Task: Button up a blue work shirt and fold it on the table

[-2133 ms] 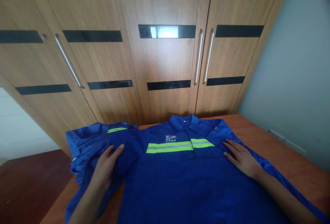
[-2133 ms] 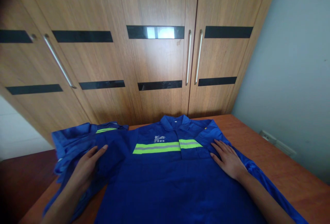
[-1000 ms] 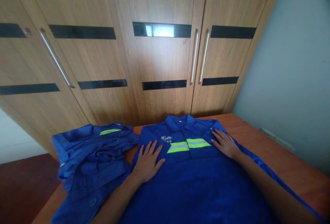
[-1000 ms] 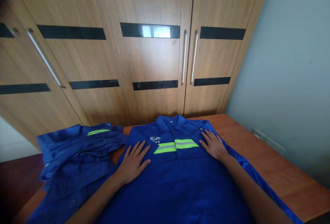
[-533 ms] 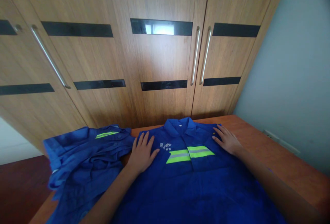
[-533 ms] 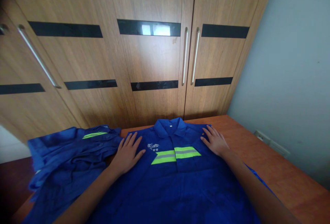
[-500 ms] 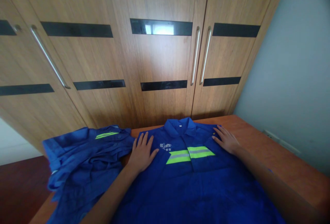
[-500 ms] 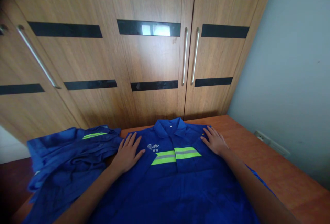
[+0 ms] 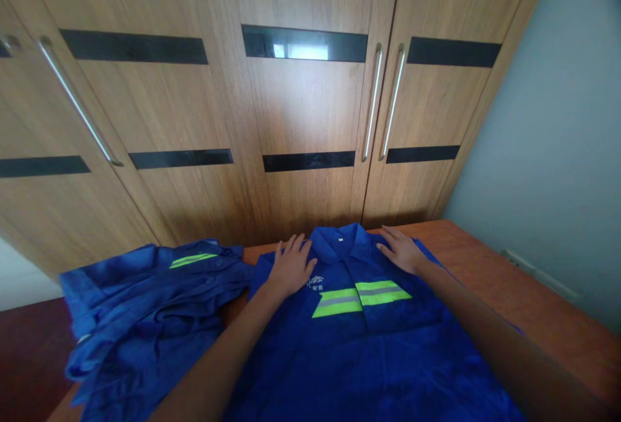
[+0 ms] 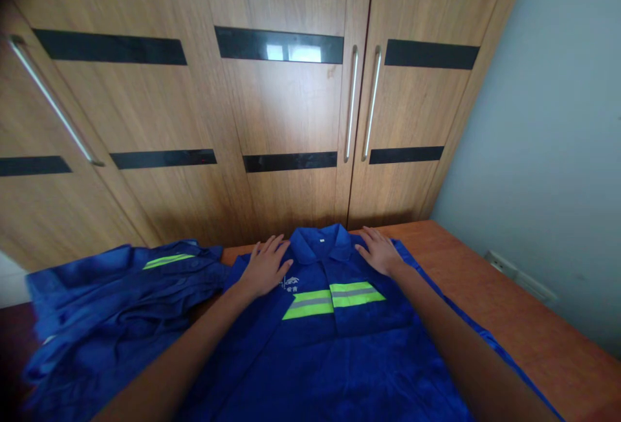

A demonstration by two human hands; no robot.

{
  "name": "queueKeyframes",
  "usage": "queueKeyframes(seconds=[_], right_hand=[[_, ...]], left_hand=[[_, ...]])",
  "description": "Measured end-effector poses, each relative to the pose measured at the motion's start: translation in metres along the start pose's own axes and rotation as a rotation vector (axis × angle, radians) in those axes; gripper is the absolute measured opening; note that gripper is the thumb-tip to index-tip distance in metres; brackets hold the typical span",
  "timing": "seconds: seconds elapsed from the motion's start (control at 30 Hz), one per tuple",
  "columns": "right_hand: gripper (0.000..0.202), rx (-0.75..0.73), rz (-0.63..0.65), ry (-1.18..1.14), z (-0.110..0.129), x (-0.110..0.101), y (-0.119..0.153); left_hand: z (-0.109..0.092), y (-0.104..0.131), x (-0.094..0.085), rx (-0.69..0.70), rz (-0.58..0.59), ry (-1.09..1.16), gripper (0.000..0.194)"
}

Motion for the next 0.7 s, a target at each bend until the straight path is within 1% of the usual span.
queueKeyframes(seconds=[0.07,0.1,0.2,0.27,0.37,0.53,0.6,0.7], right_hand=[[0.05,-0.027,0.003,-0.038,0.019,0.001,-0.026],[0.048,-0.017,-0.001,-0.051,0.025,0.001,-0.039],[0.044,0.048,-0.005,-0.095,0.031,0.006,-0.074],[0.04,0.094,0.012,-0.121,0.029,0.012,-0.091],[0.031,0.161,0.055,-0.146,0.022,0.021,-0.104],[0.026,0.258,0.108,-0.177,0.003,0.031,-0.108],[0.026,0.257,0.122,-0.199,0.0,0.033,-0.109],[0.029,0.217,0.144,-0.247,-0.004,0.033,-0.107]], left_hand=[[-0.004,-0.032,0.0,-0.019,0.005,0.042,0.05],[-0.004,-0.047,0.0,-0.045,0.005,0.067,0.05],[0.005,-0.085,0.005,-0.146,0.022,0.144,0.048],[0.01,-0.101,0.011,-0.2,0.051,0.185,0.042],[0.02,-0.111,0.019,-0.264,0.089,0.222,0.034],[0.037,-0.114,0.028,-0.32,0.123,0.255,0.029],[0.04,-0.114,0.03,-0.31,0.13,0.268,0.029],[0.042,-0.113,0.03,-0.267,0.136,0.287,0.031]])
Point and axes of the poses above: each hand's wrist, its own y-axis away from the middle knuckle, its own x-axis out of the palm, z = x × y, the point moved 9 cm from there along -y, towards the middle knuckle, and after that the axes turned 12 degrees about z, right-handed, at the moved point
